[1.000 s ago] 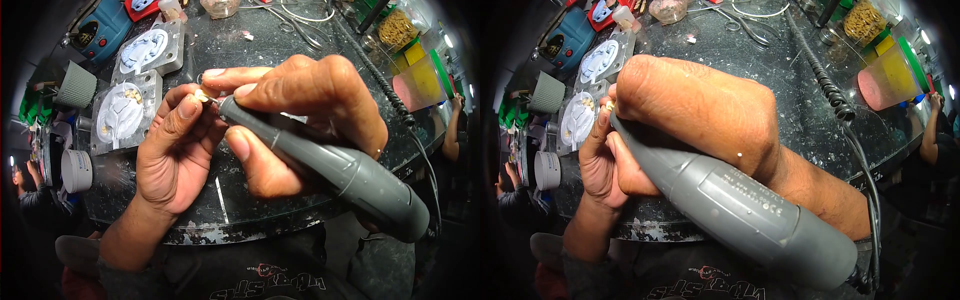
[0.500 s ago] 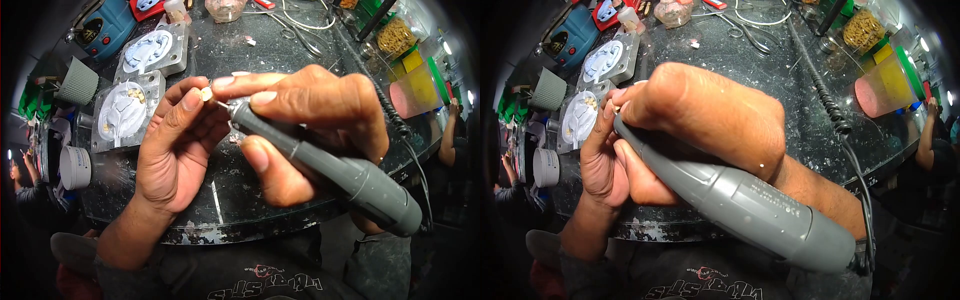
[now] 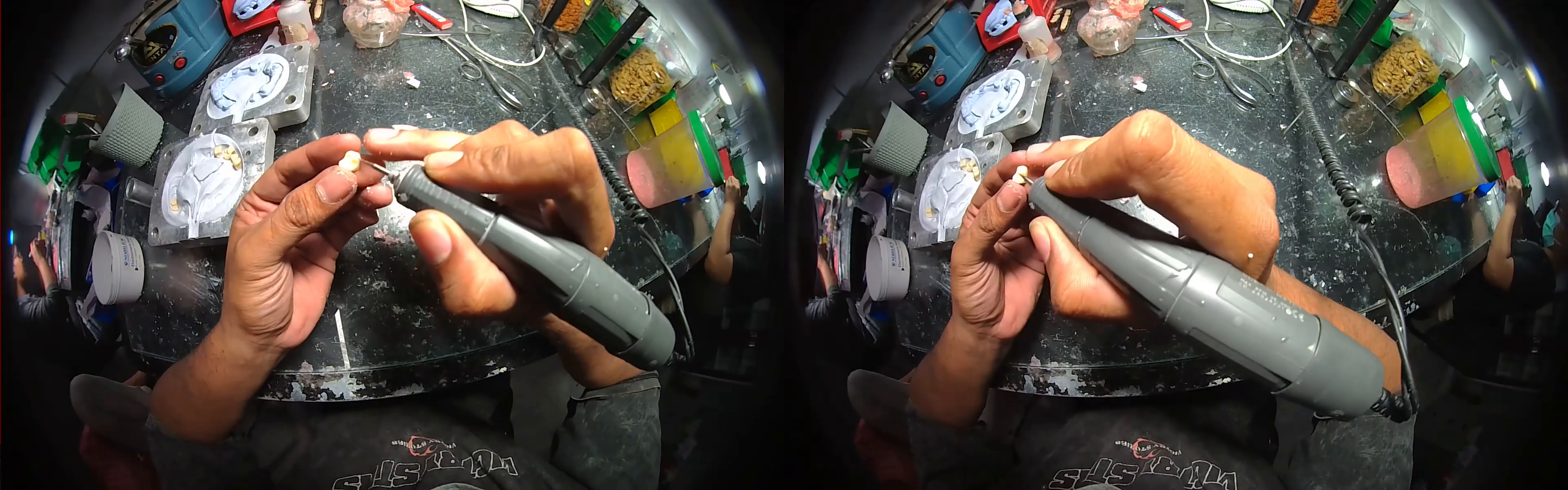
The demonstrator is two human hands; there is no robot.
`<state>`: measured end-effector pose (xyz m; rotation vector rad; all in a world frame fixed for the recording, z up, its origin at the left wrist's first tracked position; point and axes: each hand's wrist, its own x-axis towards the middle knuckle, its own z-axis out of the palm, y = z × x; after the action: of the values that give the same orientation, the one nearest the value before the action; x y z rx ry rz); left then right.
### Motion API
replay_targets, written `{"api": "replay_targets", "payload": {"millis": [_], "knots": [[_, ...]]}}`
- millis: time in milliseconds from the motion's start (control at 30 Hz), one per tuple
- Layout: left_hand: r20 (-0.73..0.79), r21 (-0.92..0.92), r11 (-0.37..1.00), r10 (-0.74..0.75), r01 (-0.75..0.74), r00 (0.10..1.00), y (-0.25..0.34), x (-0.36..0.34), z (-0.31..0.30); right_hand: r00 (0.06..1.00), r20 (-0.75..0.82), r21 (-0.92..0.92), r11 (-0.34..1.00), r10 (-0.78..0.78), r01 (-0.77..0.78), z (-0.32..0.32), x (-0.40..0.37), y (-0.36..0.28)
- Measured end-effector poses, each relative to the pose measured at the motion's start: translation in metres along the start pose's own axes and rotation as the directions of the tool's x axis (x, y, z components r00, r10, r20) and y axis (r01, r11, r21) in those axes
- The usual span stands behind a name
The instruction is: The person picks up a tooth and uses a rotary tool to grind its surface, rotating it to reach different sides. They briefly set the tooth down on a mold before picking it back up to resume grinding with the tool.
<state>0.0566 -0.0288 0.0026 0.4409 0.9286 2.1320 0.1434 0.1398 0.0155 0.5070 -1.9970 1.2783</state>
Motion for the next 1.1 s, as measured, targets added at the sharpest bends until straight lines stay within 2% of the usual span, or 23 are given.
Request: {"api": "replay_targets", "payload": {"millis": [267,333,567,633,867,933,1067,1100], "knots": [[0.042,-0.050,0.999,0.003,-0.001,0.999,0.000,0.000,-0.003,0.999,0.019,-0.044,0.999,-0.027,0.028,0.003,0.000,0.001],[0.045,-0.055,0.998,0.001,0.002,0.999,-0.001,0.000,-0.004,0.947,-0.321,0.030,0.999,-0.031,0.043,0.018,0.002,0.003],[0.043,-0.047,0.999,0.014,-0.012,0.999,-0.002,-0.001,-0.004,0.943,-0.331,0.022,0.999,-0.036,0.046,0.019,0.002,0.002],[0.042,-0.048,0.999,0.009,-0.007,0.999,-0.002,-0.001,-0.005,0.938,-0.347,0.054,0.999,0.021,-0.002,0.019,0.002,-0.001],[0.043,-0.029,1.000,-0.005,0.006,0.999,-0.001,-0.002,-0.006,0.939,-0.343,0.138,0.990,0.031,0.017,0.015,0.001,0.000],[0.040,-0.028,1.000,-0.002,0.004,0.999,-0.001,-0.002,-0.007,1.000,0.004,0.019,1.000,0.023,-0.023,0.000,0.000,-0.004],[0.065,-0.024,1.000,0.011,-0.009,0.998,0.000,-0.003,-0.008,0.999,0.014,0.023,0.999,0.045,-0.045,0.004,-0.001,-0.007],[0.070,-0.022,1.000,0.018,-0.016,0.997,-0.001,-0.003,-0.009,0.983,-0.168,0.067,0.995,0.080,-0.069,0.014,0.000,-0.009]]}}
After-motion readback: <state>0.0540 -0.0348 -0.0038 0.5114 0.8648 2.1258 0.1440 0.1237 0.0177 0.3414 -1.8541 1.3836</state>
